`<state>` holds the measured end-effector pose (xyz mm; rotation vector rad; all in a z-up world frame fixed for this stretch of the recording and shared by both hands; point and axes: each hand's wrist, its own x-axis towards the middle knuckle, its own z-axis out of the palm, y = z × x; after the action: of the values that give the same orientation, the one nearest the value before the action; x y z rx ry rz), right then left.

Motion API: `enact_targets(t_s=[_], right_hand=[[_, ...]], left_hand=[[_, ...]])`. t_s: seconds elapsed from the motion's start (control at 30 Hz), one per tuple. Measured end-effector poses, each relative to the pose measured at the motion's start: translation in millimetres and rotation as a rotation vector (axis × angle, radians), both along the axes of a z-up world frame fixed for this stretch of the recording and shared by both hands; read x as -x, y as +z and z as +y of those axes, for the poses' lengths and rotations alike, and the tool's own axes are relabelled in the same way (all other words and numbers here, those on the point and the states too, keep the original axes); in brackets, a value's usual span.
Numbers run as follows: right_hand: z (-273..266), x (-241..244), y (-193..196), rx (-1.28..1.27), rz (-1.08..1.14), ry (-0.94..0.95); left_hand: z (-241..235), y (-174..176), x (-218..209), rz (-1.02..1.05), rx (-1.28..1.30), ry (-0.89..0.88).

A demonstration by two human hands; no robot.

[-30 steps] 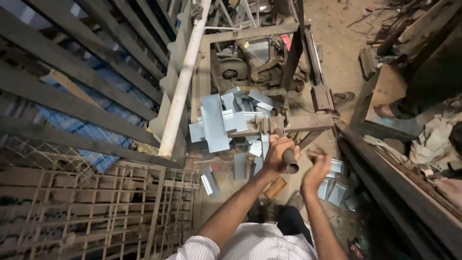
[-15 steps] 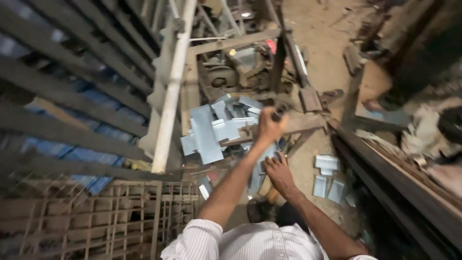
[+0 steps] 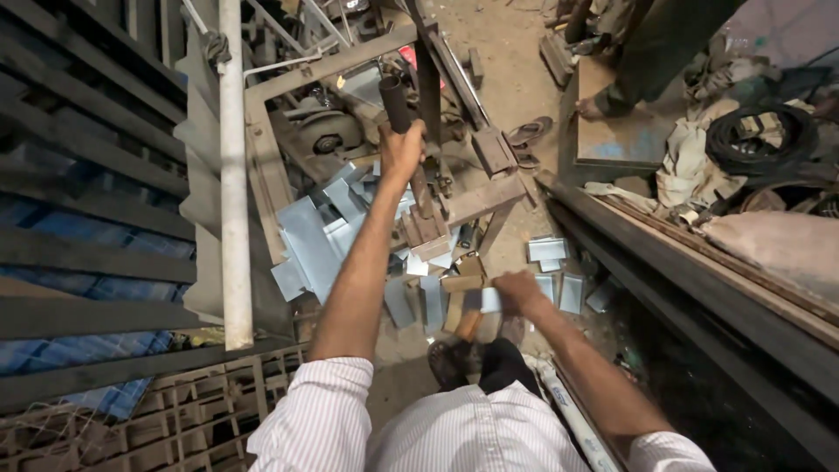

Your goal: The person inserts sheet metal pieces into a manual bending machine, pulls the lever to bend them, and removes the shaped metal pieces.

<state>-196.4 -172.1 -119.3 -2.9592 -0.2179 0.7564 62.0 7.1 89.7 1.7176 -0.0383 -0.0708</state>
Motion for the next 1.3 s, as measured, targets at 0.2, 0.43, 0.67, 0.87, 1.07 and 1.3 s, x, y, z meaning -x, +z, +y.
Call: enact_targets(t_s=[0.2, 0.43, 0.67, 0.87, 1.07, 1.3], right_hand=[[-94.0, 30.5, 18.8, 0.339, -0.092, -0.251], [-103.0, 3.0, -9.2, -0.028, 0.066, -0.308], [67.3, -50.8, 41.6, -0.868, -0.005, -0.019], [201.3, -122.2, 72.8, -1.149, -0.573, -0.033], [270.2, -194.1, 44.6, -0.706, -0.332, -0.343], [264.9, -206.4, 3.9, -0.809, -0.495, -0.228]], left_hand=[[-1.3, -5.1, 0.7, -0.018, 0.071, -0.005], [-7.1, -43.7, -19.2, 0.058, -0.129, -0.039], [-19.0, -73.5, -37.6, 0.064, -0.136, -0.103], [-20.0, -61.2, -28.2, 0.031, -0.11, -0.118], [-17.0, -46.7, 4.6, -0.311, -0.017, -0.017], [-13.3, -39.7, 10.7, -0.128, 0.032, -0.106]])
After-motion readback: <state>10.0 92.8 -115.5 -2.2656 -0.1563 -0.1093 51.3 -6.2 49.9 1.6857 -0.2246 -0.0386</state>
